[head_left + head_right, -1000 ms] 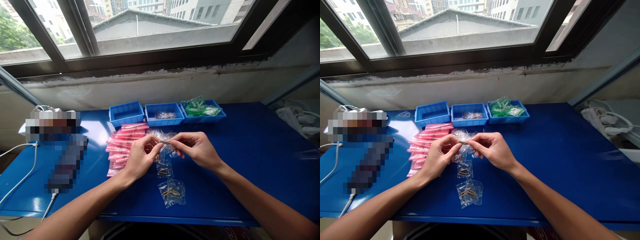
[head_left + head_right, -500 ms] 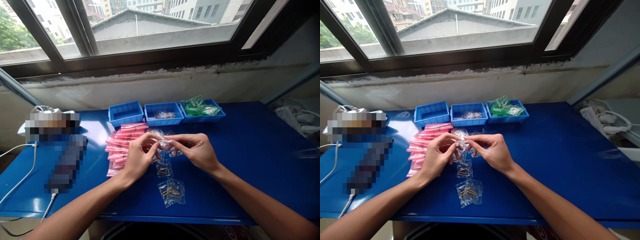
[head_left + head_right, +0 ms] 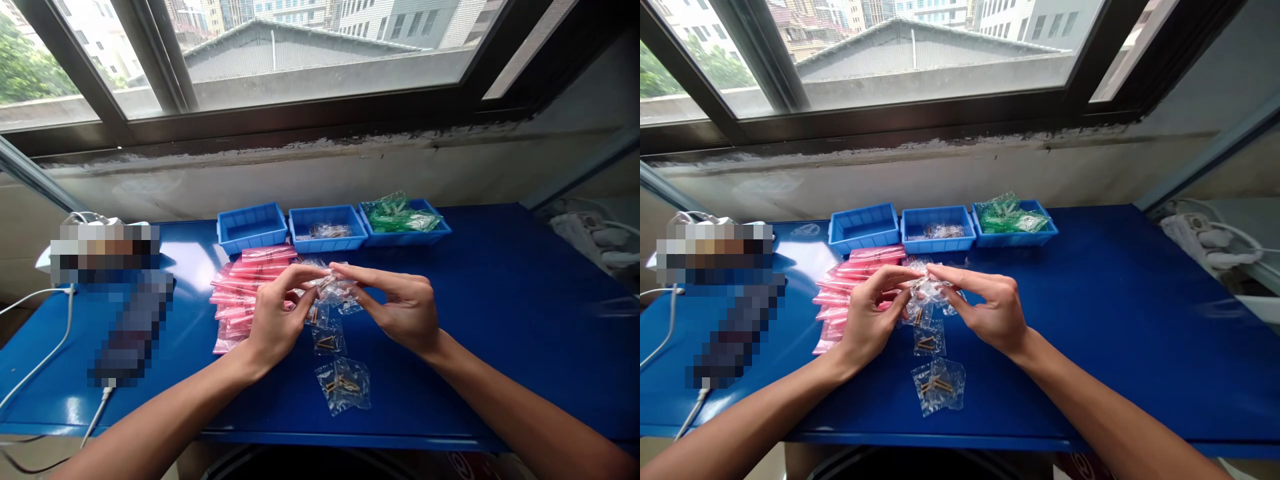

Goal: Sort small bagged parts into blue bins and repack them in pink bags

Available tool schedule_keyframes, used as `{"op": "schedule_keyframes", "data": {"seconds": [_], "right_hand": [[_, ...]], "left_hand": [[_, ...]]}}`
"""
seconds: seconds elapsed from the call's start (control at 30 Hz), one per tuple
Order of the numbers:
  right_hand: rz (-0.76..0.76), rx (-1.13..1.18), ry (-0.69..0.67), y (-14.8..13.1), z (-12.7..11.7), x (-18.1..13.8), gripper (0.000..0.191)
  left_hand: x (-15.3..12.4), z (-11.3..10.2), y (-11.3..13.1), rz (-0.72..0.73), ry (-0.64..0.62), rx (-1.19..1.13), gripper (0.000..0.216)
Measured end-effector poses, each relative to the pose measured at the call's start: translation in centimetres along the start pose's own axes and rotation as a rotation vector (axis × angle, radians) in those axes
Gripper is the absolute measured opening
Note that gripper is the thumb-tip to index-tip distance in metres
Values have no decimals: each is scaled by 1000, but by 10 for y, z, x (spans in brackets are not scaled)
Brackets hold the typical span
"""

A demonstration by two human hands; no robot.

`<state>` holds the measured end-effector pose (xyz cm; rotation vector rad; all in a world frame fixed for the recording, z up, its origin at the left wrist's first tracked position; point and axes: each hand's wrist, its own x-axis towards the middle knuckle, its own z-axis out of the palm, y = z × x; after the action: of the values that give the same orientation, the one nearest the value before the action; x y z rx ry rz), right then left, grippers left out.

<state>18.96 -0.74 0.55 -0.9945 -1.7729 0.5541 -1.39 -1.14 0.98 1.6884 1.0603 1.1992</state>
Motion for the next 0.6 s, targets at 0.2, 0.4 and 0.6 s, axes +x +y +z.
{"op": "schedule_keyframes", "data": {"seconds": [0.2, 0.4, 0.6], "right_hand": [[116, 80, -59, -3, 0, 4, 16], [296, 221, -184, -1, 2, 7, 28], [305, 225, -182, 0, 1, 6, 25]], "left_hand": [[1, 0, -4, -118, -67, -84, 17], [5, 1, -4, -258, -116, -184, 26], [6, 1, -4, -260, -95, -212, 27]]}}
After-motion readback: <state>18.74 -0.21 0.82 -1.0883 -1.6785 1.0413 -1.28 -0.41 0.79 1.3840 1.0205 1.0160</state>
